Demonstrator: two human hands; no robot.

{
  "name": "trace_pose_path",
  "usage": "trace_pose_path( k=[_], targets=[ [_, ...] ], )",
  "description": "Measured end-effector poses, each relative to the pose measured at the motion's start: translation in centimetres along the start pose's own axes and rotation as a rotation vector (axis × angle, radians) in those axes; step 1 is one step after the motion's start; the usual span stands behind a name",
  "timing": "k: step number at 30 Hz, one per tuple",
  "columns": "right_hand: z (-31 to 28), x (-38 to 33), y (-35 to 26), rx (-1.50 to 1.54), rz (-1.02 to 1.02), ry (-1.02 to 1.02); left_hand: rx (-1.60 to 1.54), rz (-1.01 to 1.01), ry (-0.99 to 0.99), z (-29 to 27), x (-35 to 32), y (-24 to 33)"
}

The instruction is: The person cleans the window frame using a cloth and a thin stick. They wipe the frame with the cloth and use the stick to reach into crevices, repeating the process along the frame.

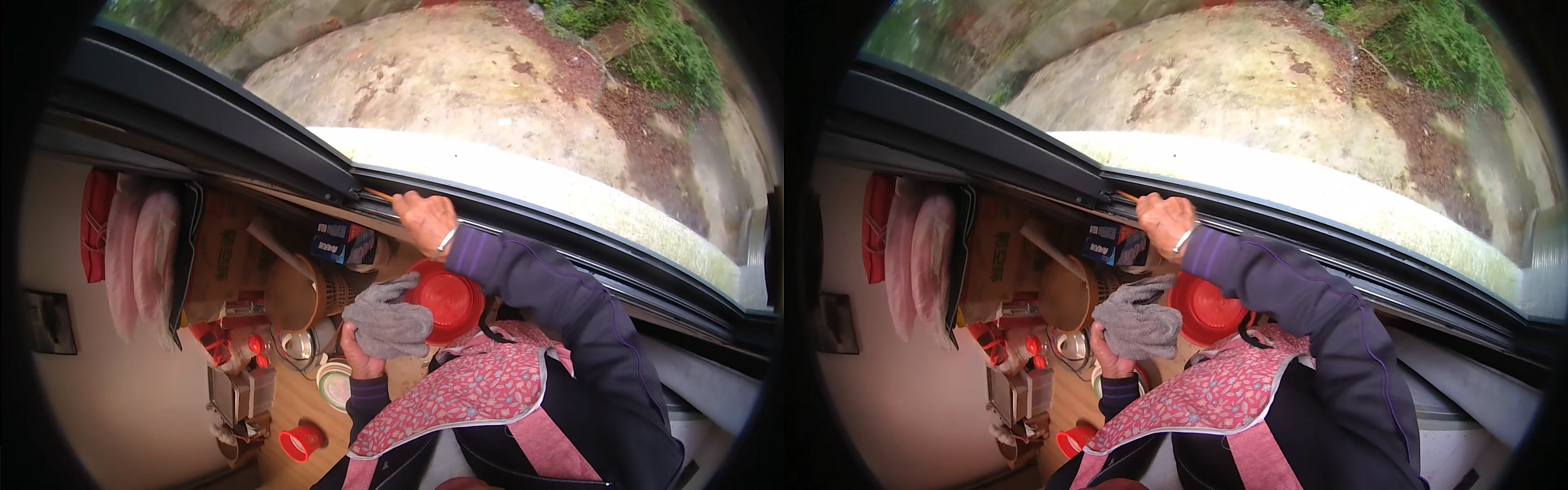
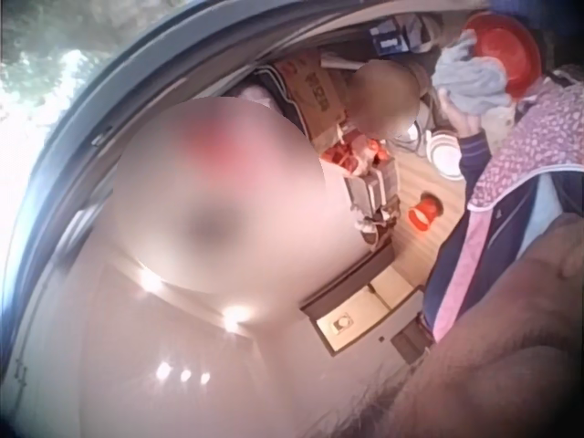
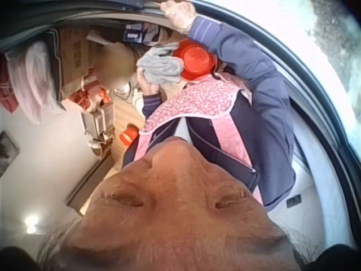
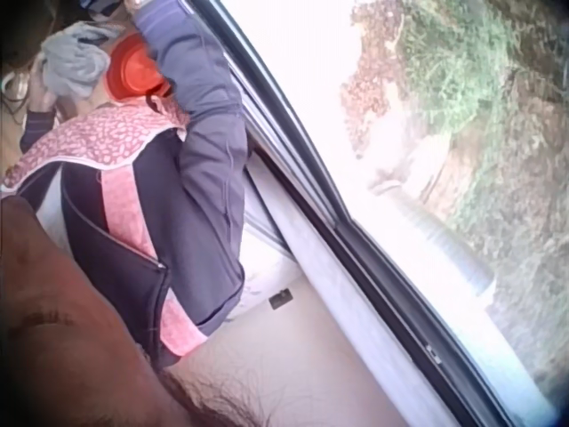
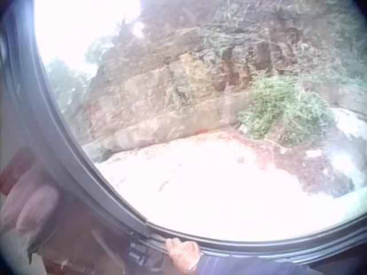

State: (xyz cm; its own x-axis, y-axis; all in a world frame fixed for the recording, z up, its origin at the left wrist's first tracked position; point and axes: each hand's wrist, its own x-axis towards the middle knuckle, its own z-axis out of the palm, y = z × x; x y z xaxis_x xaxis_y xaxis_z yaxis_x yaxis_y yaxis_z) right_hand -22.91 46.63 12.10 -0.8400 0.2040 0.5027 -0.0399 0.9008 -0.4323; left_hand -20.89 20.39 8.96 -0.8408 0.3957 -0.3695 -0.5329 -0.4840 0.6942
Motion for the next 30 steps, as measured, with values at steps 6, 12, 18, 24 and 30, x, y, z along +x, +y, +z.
trace_pose_path(
  k=[6,12,18,24,30],
  targets=[
    [-4.4,-4.1,0.3,0.021,0.195,-0.032,-0.017,-0.031,0.027,-1.5,0.3,-0.9],
    [-5.9,-4.5,-0.5,0.111,0.145,0.035,-0.015,-0.091,-0.038,-1.1,0.5,-1.1],
    [-3.9,-1.9,0.6,0.111,0.012,0.102,-0.005,-0.092,0.001,-1.2,0.8,-1.2],
    [-5.1,-4.5,0.5,0.038,0.207,0.009,-0.028,-0.132,-0.003,-1.0,0.1,-1.4],
    [-6.3,-3.9,0.9,0.003,0.093,0.000,-0.021,-0.118,0.003,-0.8,-0.5,-2.0]
  ],
)
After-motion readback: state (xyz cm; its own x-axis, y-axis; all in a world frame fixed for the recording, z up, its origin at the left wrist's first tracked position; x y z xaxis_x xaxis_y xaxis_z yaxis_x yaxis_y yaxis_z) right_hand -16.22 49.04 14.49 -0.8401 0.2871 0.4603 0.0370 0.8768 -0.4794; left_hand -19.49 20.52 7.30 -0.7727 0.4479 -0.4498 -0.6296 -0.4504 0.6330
